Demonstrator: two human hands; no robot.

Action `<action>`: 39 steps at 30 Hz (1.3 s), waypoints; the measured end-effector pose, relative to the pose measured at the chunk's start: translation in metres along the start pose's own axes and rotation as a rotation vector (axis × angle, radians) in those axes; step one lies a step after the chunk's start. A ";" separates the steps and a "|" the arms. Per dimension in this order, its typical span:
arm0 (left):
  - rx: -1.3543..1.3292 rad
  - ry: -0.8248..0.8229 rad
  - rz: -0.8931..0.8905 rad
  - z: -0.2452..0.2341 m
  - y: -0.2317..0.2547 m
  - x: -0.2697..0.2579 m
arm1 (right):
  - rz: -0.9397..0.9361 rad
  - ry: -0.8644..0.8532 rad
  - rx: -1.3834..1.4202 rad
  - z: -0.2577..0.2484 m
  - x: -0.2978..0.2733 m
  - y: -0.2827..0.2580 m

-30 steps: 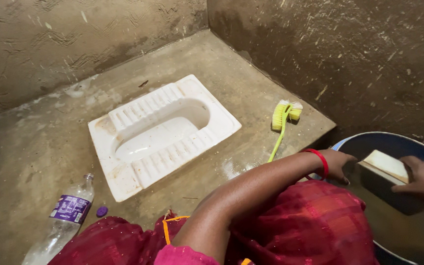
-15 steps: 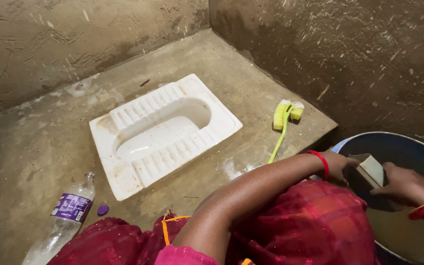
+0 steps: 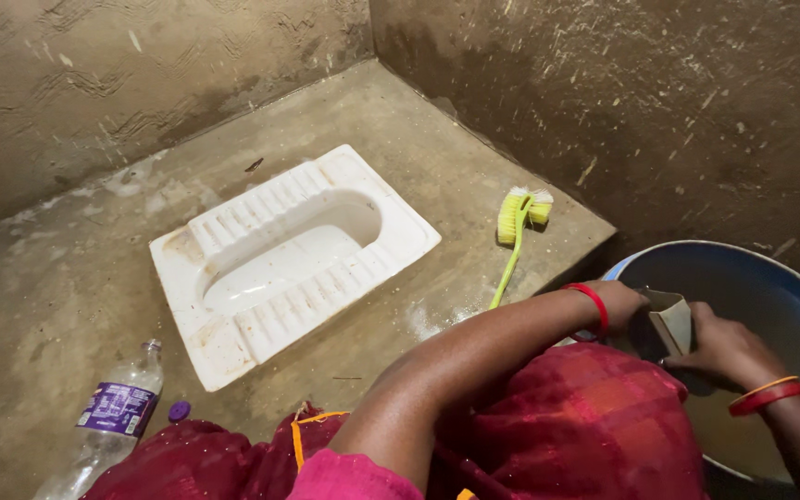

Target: The person pours liquid from a plastic bottle onto a squat toilet, then repeatedly scoops water from a bucket using a metal cup to rinse the toilet bowl. The person also uses a yellow toilet brush to scrub the bowl and surrounding floor area.

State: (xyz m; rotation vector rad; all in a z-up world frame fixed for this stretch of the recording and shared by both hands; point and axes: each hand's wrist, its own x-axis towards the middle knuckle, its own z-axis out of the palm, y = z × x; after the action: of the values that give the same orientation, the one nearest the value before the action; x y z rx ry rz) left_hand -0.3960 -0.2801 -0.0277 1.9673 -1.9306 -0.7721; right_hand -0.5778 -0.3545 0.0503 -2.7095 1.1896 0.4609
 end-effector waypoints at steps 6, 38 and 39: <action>0.169 -0.015 0.040 -0.002 0.003 -0.001 | 0.116 -0.105 0.041 0.020 0.015 0.006; 0.162 0.518 0.254 -0.171 0.040 -0.074 | -0.399 0.264 1.019 -0.083 -0.027 -0.019; 0.161 0.543 0.266 -0.180 0.037 -0.078 | -0.424 0.305 0.991 -0.092 -0.028 -0.029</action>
State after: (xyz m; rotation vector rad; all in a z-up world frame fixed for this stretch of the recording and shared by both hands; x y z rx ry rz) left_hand -0.3257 -0.2362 0.1535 1.7132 -1.8888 -0.0036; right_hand -0.5536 -0.3387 0.1467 -2.0480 0.5830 -0.4963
